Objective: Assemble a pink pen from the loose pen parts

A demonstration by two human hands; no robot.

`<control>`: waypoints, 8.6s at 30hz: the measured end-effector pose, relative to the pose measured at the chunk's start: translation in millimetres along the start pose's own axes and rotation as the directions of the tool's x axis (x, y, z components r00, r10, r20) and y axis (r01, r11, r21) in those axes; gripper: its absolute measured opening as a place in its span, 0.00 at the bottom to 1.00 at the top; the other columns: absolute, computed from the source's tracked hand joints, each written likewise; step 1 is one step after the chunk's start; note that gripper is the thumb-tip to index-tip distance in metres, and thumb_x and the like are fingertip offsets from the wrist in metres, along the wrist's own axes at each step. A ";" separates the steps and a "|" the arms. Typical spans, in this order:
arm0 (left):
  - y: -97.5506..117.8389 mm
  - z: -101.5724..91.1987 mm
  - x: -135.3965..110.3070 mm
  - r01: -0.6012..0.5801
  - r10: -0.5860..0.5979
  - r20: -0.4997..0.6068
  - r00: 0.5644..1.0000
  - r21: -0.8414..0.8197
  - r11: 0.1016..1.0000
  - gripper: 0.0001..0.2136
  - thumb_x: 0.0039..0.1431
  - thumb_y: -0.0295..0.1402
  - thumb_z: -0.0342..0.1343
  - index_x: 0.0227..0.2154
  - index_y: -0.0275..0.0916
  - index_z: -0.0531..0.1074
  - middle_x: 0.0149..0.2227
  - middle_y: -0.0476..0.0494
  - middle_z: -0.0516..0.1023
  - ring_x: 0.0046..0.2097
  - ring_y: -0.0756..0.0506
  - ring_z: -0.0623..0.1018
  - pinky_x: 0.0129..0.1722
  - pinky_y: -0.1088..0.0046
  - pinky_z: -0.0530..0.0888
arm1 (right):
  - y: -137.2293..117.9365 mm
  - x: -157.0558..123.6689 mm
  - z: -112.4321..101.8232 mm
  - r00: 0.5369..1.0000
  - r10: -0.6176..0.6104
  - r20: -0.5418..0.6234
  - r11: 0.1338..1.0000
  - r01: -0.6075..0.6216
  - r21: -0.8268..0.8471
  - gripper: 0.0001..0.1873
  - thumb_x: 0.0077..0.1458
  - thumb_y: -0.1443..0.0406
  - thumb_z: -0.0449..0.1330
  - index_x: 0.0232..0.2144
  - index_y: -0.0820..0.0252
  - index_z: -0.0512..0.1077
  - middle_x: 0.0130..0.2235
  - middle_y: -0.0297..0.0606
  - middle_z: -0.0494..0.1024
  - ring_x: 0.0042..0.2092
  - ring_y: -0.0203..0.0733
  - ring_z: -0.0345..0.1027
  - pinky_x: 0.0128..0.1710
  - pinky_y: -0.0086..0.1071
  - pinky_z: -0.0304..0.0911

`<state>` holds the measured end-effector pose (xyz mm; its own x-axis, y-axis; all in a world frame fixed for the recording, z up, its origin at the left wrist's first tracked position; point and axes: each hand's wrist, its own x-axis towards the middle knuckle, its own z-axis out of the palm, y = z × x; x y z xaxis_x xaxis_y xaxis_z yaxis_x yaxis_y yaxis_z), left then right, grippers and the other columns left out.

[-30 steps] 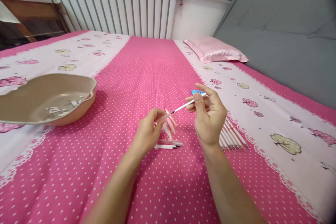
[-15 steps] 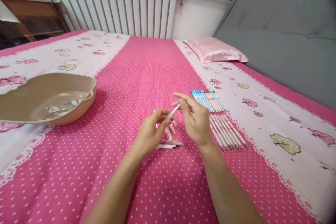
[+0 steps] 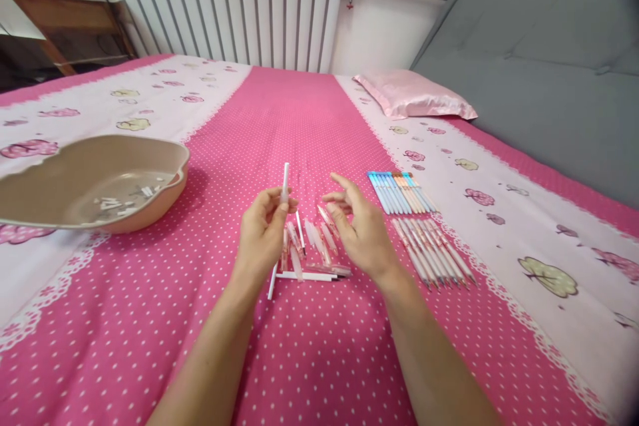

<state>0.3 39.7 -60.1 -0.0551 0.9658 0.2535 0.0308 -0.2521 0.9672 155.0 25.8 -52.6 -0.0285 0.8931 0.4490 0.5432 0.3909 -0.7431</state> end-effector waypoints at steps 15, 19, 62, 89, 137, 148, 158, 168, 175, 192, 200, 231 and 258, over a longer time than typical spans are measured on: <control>3.0 -1.4 2.0 0.048 -0.066 -0.215 0.974 -0.089 0.995 0.09 0.54 0.28 0.52 0.39 0.35 0.69 0.35 0.44 0.75 0.38 0.48 0.75 0.40 0.69 0.70 | -0.9 -11.0 24.0 0.885 -0.095 0.456 0.930 0.243 -0.277 0.15 0.60 0.69 0.49 0.46 0.59 0.71 0.45 0.42 0.74 0.48 0.42 0.63 0.49 0.39 0.58; 2.0 -1.1 1.9 0.038 -0.057 -0.209 0.976 -0.093 0.995 0.09 0.54 0.28 0.53 0.39 0.35 0.69 0.35 0.44 0.75 0.37 0.48 0.75 0.41 0.69 0.70 | -2.4 -15.8 34.9 0.869 -0.086 0.487 0.895 0.282 -0.345 0.13 0.60 0.67 0.50 0.45 0.58 0.71 0.44 0.43 0.73 0.49 0.44 0.61 0.49 0.41 0.57; 8.4 8.6 -5.3 0.120 -0.126 -0.073 0.989 -0.080 0.990 0.10 0.54 0.30 0.54 0.40 0.34 0.69 0.34 0.45 0.75 0.36 0.48 0.75 0.41 0.69 0.70 | 13.7 6.3 20.4 0.785 0.604 0.138 0.432 -0.467 0.772 0.03 0.50 0.68 0.57 0.31 0.58 0.67 0.30 0.32 0.76 0.34 0.34 0.71 0.37 0.29 0.63; 2.5 24.1 -17.6 0.023 -0.132 0.408 0.903 0.261 0.965 0.08 0.62 0.33 0.46 0.36 0.37 0.68 0.26 0.48 0.75 0.26 0.49 0.75 0.29 0.74 0.70 | 3.1 14.4 -7.5 0.908 0.373 -0.192 0.436 0.011 0.900 0.11 0.49 0.69 0.60 0.37 0.56 0.68 0.35 0.30 0.76 0.39 0.35 0.72 0.50 0.36 0.62; -1.6 24.4 -13.3 0.100 -0.090 0.211 0.973 -0.036 0.994 0.08 0.54 0.31 0.55 0.36 0.33 0.70 0.34 0.42 0.76 0.34 0.48 0.76 0.36 0.70 0.73 | 3.1 6.1 11.6 0.929 0.368 0.044 0.578 -0.266 0.772 0.12 0.47 0.64 0.63 0.38 0.53 0.73 0.33 0.29 0.74 0.35 0.31 0.67 0.41 0.28 0.63; -2.9 22.7 -13.0 0.145 -0.122 0.255 0.959 -0.073 0.987 0.06 0.55 0.31 0.52 0.35 0.35 0.68 0.28 0.47 0.73 0.30 0.49 0.74 0.32 0.73 0.71 | 4.0 6.3 10.8 0.922 0.386 0.017 0.578 -0.256 0.775 0.19 0.44 0.65 0.65 0.42 0.57 0.72 0.33 0.31 0.76 0.37 0.34 0.69 0.44 0.31 0.62; 6.7 21.2 -14.7 0.216 -0.187 0.300 0.935 -0.068 0.974 0.06 0.58 0.31 0.48 0.34 0.35 0.68 0.26 0.49 0.71 0.29 0.51 0.72 0.31 0.74 0.70 | 4.1 5.7 8.1 0.954 0.294 0.060 0.585 -0.229 0.778 0.20 0.50 0.67 0.61 0.47 0.56 0.67 0.35 0.33 0.78 0.39 0.34 0.70 0.44 0.31 0.62; 12.7 18.6 -13.5 0.297 -0.225 0.370 0.901 -0.148 0.943 0.07 0.58 0.31 0.50 0.33 0.34 0.71 0.28 0.47 0.74 0.29 0.52 0.73 0.31 0.75 0.71 | 1.5 5.7 6.3 0.947 0.304 0.099 0.530 -0.255 0.809 0.17 0.49 0.67 0.62 0.44 0.56 0.69 0.35 0.32 0.78 0.37 0.33 0.69 0.42 0.30 0.63; 9.1 19.4 -12.9 0.316 -0.203 0.392 0.897 -0.250 0.915 0.09 0.53 0.31 0.57 0.36 0.33 0.70 0.28 0.47 0.76 0.27 0.52 0.75 0.28 0.76 0.71 | 1.4 7.3 6.3 0.926 0.366 0.093 0.532 -0.290 0.795 0.19 0.42 0.65 0.67 0.39 0.58 0.69 0.31 0.30 0.76 0.35 0.33 0.69 0.39 0.28 0.63; 8.5 19.9 -14.8 0.329 -0.210 0.423 0.882 -0.230 0.916 0.14 0.49 0.35 0.61 0.35 0.33 0.68 0.27 0.46 0.75 0.28 0.49 0.76 0.28 0.74 0.73 | 3.7 6.0 6.4 0.935 0.348 0.068 0.610 -0.281 0.741 0.21 0.38 0.64 0.69 0.37 0.57 0.70 0.31 0.29 0.72 0.32 0.34 0.67 0.33 0.29 0.64; 11.6 18.1 -16.0 0.336 -0.211 0.422 0.882 -0.246 0.909 0.09 0.55 0.32 0.56 0.37 0.33 0.67 0.31 0.43 0.77 0.27 0.51 0.75 0.28 0.75 0.73 | -0.4 5.6 1.4 0.967 0.214 0.137 0.516 -0.231 0.825 0.16 0.53 0.64 0.59 0.46 0.54 0.67 0.45 0.36 0.76 0.49 0.38 0.67 0.55 0.37 0.56; 12.7 18.4 -16.5 0.340 -0.212 0.429 0.878 -0.247 0.907 0.11 0.53 0.33 0.58 0.38 0.33 0.69 0.29 0.45 0.76 0.28 0.50 0.76 0.28 0.74 0.73 | 2.6 6.0 4.3 0.938 0.327 0.114 0.529 -0.281 0.801 0.20 0.44 0.62 0.66 0.41 0.54 0.70 0.40 0.34 0.76 0.40 0.35 0.68 0.43 0.31 0.63; 12.3 18.8 -16.2 0.330 -0.194 0.456 0.868 -0.241 0.913 0.11 0.54 0.34 0.57 0.37 0.34 0.67 0.23 0.49 0.72 0.25 0.50 0.74 0.27 0.73 0.73 | 5.4 6.1 5.6 0.919 0.369 0.138 0.468 -0.312 0.827 0.21 0.38 0.68 0.69 0.38 0.56 0.70 0.31 0.29 0.74 0.34 0.32 0.68 0.36 0.26 0.64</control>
<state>20.4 22.1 -52.6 0.4015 0.9155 0.0253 -0.2306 0.0744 0.9702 153.0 34.6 -56.7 0.0583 0.9959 0.0697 -0.4309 0.0881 -0.8981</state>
